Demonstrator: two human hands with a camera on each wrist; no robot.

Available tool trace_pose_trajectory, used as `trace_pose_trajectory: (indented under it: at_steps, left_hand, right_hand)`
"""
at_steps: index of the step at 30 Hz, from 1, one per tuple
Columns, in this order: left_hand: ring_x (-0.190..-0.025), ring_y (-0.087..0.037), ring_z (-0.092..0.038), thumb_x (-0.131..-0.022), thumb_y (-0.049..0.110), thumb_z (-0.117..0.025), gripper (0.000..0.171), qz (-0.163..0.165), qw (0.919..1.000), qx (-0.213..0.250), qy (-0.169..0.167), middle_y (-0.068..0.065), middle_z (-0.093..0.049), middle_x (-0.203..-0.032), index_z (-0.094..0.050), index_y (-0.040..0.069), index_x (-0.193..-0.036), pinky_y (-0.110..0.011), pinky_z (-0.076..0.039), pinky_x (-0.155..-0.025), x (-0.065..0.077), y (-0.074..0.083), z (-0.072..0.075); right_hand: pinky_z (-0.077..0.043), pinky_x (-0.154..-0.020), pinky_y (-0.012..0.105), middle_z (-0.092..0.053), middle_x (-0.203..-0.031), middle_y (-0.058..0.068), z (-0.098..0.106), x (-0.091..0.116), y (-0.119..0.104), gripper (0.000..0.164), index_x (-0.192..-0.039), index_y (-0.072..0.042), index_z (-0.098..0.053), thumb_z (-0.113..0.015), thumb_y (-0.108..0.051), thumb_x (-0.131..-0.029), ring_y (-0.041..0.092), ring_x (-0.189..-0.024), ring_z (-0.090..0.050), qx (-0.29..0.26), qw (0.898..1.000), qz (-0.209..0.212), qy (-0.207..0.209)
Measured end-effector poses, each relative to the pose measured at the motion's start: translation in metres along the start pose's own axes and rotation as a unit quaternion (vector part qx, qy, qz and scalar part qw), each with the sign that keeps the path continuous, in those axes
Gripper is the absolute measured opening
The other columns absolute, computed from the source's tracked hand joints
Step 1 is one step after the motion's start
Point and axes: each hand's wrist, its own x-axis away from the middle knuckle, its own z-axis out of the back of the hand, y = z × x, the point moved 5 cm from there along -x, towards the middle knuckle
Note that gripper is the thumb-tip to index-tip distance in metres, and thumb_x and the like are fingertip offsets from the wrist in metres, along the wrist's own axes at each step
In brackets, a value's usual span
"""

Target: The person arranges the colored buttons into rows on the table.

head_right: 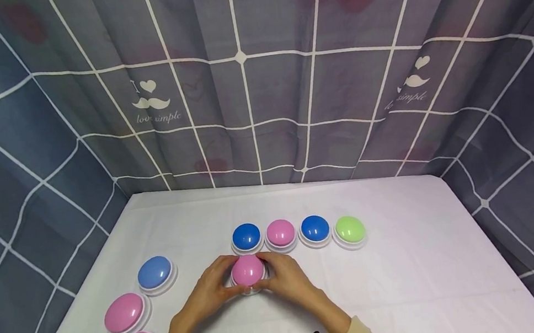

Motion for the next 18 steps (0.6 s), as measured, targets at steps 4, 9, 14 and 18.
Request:
trace_pose_trajectory:
  at_steps: [4, 9, 14, 18]
  left_hand:
    - [-0.113, -0.018, -0.059, -0.071, 0.026, -0.090, 0.064, -0.008, 0.9999, -0.001, 0.007, -0.002, -0.062, -0.121, -0.063, 0.007, -0.126, -0.044, -0.048, -0.097, 0.001, 0.000, -0.001]
    - [-0.115, -0.020, -0.058, -0.071, 0.028, -0.090, 0.067, -0.028, 0.9993, -0.009, 0.022, -0.006, -0.061, -0.122, -0.062, 0.005, -0.127, -0.044, -0.048, -0.098, 0.002, 0.002, -0.001]
    - [-0.119, -0.028, -0.057, -0.072, 0.030, -0.089, 0.072, -0.033, 0.9970, -0.047, 0.051, -0.012, -0.060, -0.126, -0.059, -0.001, -0.129, -0.048, -0.047, -0.098, 0.008, 0.010, 0.008]
    - [-0.115, -0.032, -0.058, -0.068, 0.022, -0.091, 0.071, -0.022, 0.9908, -0.091, 0.097, -0.014, -0.060, -0.124, -0.060, -0.003, -0.126, -0.050, -0.049, -0.095, 0.025, 0.019, 0.027]
  right_hand:
    - [-0.046, -0.102, 0.044, -0.067, -0.122, 0.005, -0.001, 0.000, 0.001, 0.061, -0.128, -0.006, -0.064, -0.088, -0.022, -0.074, 0.021, -0.117, -0.060, 0.000, 1.000, -0.003, -0.007]
    - [-0.045, -0.102, 0.046, -0.065, -0.127, 0.009, 0.000, 0.001, -0.002, 0.069, -0.133, -0.002, -0.059, -0.088, -0.023, -0.074, 0.024, -0.119, -0.059, 0.002, 1.000, 0.008, -0.011]
    - [-0.045, -0.102, 0.048, -0.060, -0.134, 0.013, 0.001, 0.002, -0.011, 0.078, -0.139, 0.000, -0.053, -0.088, -0.023, -0.073, 0.029, -0.123, -0.057, 0.009, 1.000, 0.020, 0.007]
    - [-0.048, -0.098, 0.048, -0.058, -0.135, 0.015, -0.005, -0.001, -0.027, 0.078, -0.141, -0.001, -0.050, -0.086, -0.023, -0.077, 0.031, -0.123, -0.056, -0.012, 0.999, 0.024, 0.019]
